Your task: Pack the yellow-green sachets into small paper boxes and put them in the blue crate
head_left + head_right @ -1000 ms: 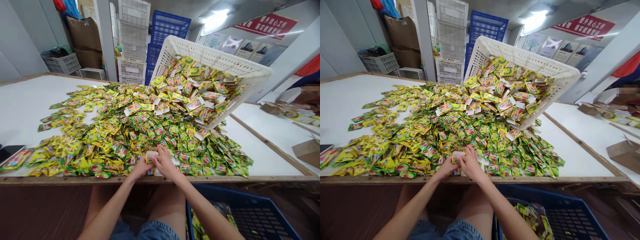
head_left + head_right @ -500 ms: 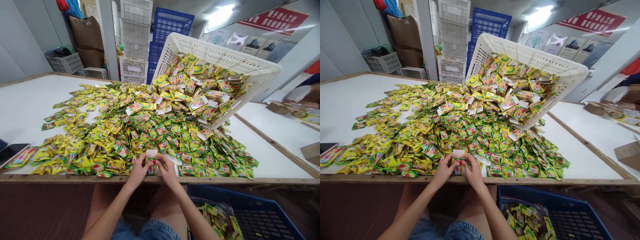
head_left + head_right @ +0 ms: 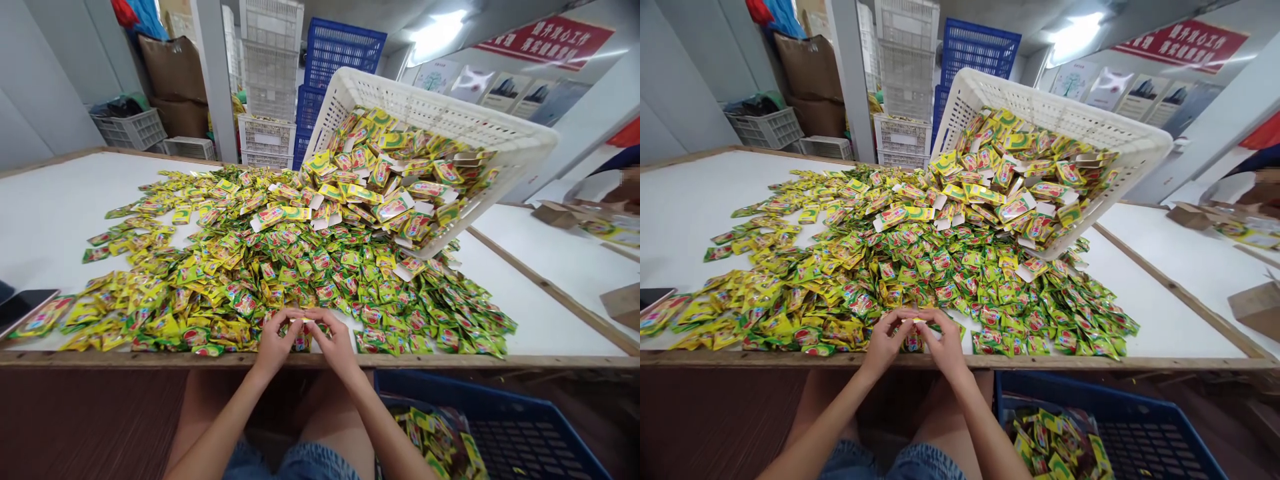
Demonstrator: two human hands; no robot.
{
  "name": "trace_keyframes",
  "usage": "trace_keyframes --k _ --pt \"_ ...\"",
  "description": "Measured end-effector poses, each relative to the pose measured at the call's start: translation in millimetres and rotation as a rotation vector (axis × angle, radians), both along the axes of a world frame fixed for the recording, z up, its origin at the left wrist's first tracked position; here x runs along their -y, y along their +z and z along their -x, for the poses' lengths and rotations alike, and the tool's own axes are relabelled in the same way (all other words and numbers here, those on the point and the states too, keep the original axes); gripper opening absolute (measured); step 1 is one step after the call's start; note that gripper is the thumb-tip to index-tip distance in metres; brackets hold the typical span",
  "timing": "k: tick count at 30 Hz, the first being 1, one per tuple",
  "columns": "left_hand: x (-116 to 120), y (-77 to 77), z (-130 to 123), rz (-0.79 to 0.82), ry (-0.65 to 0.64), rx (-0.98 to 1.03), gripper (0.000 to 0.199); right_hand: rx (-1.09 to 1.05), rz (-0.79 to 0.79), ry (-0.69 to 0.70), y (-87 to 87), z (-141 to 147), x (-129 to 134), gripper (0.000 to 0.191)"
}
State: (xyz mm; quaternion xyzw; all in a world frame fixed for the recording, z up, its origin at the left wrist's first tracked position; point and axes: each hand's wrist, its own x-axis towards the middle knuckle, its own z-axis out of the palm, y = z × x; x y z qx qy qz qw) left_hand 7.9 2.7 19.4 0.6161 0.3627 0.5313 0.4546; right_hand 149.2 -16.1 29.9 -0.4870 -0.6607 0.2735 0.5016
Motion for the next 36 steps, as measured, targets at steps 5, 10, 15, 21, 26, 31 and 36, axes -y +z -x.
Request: trace_keyframes --k 5,10,15,21,26,31,36 --pt "1.4 5.3 -2.4 0.036 0.085 -0.030 0.016 0.011 0.010 -0.078 -2.8 3.5 0.3 0.017" --pt "-5.9 6.7 -5.1 0.062 0.138 -0.085 0.017 0.110 0.041 -0.096 -1.1 2.5 -7.1 0.019" --pt "-10.6 1.9 -6.6 0.059 0.143 -0.103 0.017 0.221 0.024 -0.106 3.5 1.5 -12.9 0.017" --pt "-8.6 -10.1 0.3 0.068 0.046 -0.036 0.017 0.105 0.017 -0.056 -9.5 -3.0 -7.4 0.016" --pt "-7.5 -12.1 3.0 0.066 0.007 -0.064 0.016 -0.018 0.071 -0.052 -25.0 8.5 -3.4 0.016" --pt "-2.2 -11.8 3.9 0.084 -0.041 -0.045 0.043 -0.055 0.039 -0.199 -0.6 -8.1 16.5 0.019" --pt "-2.4 -12.2 7.0 0.133 -0.054 -0.086 0.026 0.333 0.304 -0.331 26.7 -131.1 88.5 0.023"
